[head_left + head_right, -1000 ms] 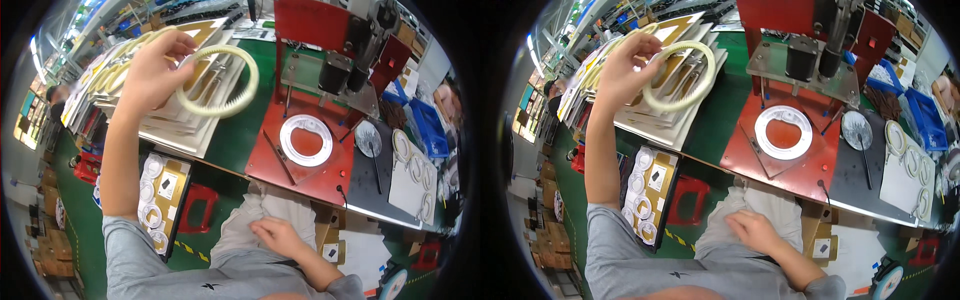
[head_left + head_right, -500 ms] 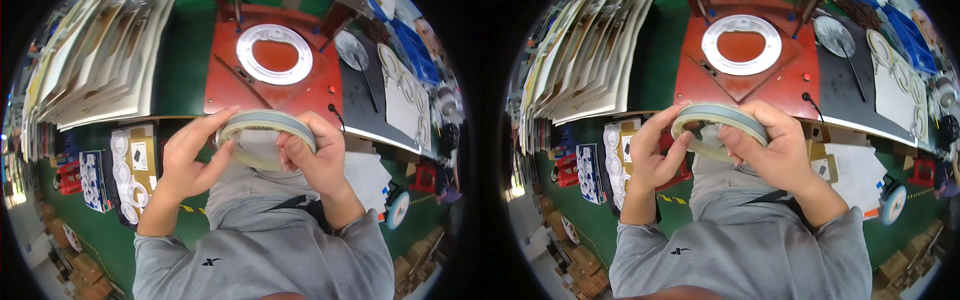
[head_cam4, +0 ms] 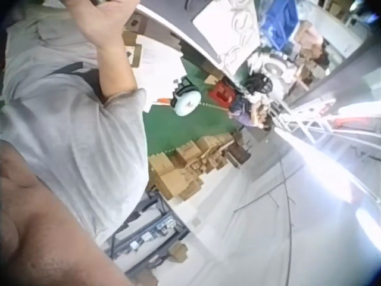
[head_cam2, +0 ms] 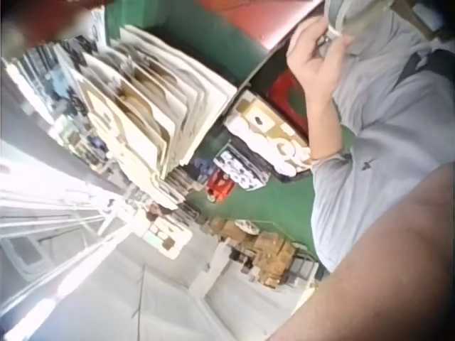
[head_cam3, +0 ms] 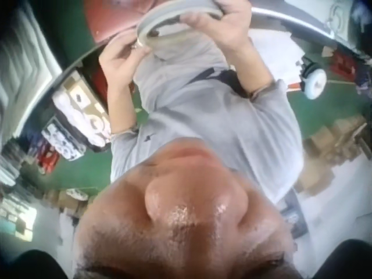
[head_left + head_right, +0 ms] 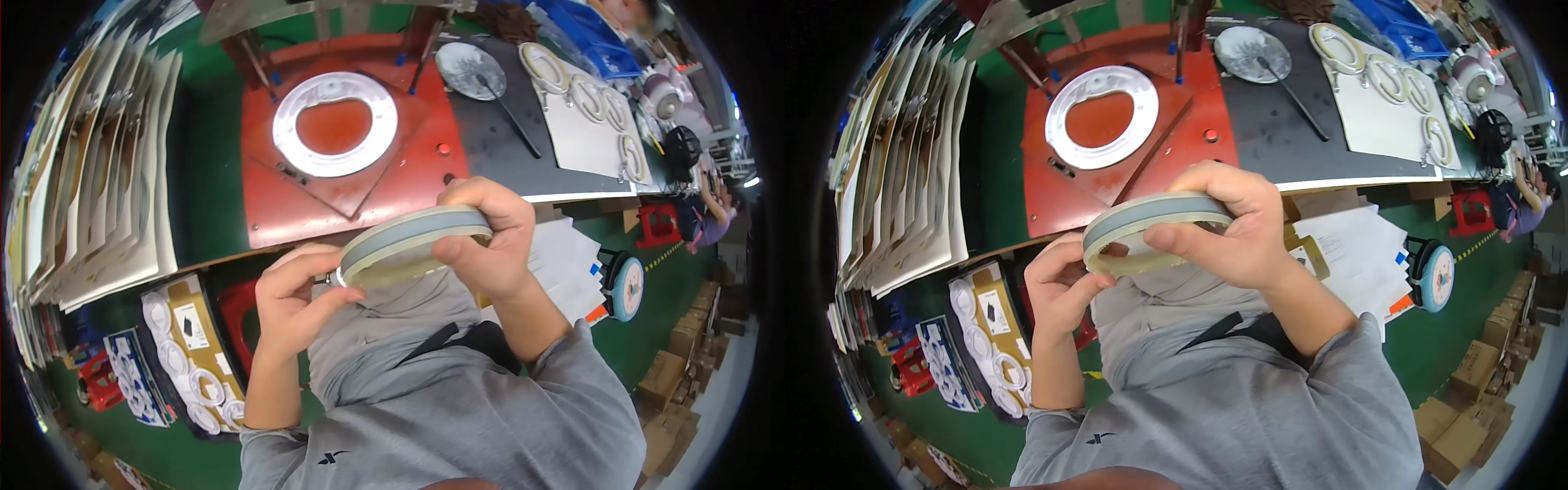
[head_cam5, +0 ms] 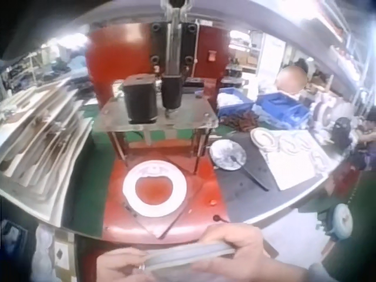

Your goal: Applying adhesive to ring components and assembling them at a factory workstation.

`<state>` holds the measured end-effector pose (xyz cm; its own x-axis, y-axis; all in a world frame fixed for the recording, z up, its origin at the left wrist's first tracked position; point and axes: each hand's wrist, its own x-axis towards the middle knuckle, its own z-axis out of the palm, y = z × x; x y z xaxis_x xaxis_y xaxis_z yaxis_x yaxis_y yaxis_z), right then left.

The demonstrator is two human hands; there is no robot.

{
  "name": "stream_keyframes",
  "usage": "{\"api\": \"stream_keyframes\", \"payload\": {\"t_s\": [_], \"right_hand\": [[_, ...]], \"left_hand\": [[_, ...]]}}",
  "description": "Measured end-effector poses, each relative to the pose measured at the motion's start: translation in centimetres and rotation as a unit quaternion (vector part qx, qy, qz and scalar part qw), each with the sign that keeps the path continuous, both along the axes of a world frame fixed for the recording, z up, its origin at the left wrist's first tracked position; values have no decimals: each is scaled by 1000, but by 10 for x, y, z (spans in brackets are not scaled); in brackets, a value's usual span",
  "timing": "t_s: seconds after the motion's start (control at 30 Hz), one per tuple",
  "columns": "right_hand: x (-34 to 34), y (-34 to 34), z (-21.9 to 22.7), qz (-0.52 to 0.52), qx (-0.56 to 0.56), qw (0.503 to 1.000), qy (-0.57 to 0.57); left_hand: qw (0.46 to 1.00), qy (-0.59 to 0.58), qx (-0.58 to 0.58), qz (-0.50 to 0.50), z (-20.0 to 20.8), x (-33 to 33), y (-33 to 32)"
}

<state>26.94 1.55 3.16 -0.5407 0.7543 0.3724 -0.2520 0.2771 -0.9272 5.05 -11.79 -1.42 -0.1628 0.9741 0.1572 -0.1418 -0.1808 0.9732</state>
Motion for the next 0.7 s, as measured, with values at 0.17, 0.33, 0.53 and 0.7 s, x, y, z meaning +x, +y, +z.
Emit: {"api": "stream_keyframes", "payload": {"t_s": [0.17,0.33,0.53,0.7], "right_hand": [[16,29,3,76,-55,996,-5],[70,128,-28,-314,56,907,-275],[102,165,-68,-338,191,786,-481],[92,179,-60,-377,145,829,-387]], "left_hand": [[993,109,-34,37,-11,13,9],[980,187,-69,-3,-42,29,4],[969,235,-77,-15,-66,39,0],[961,271,-61,6,-73,36,-9]]}}
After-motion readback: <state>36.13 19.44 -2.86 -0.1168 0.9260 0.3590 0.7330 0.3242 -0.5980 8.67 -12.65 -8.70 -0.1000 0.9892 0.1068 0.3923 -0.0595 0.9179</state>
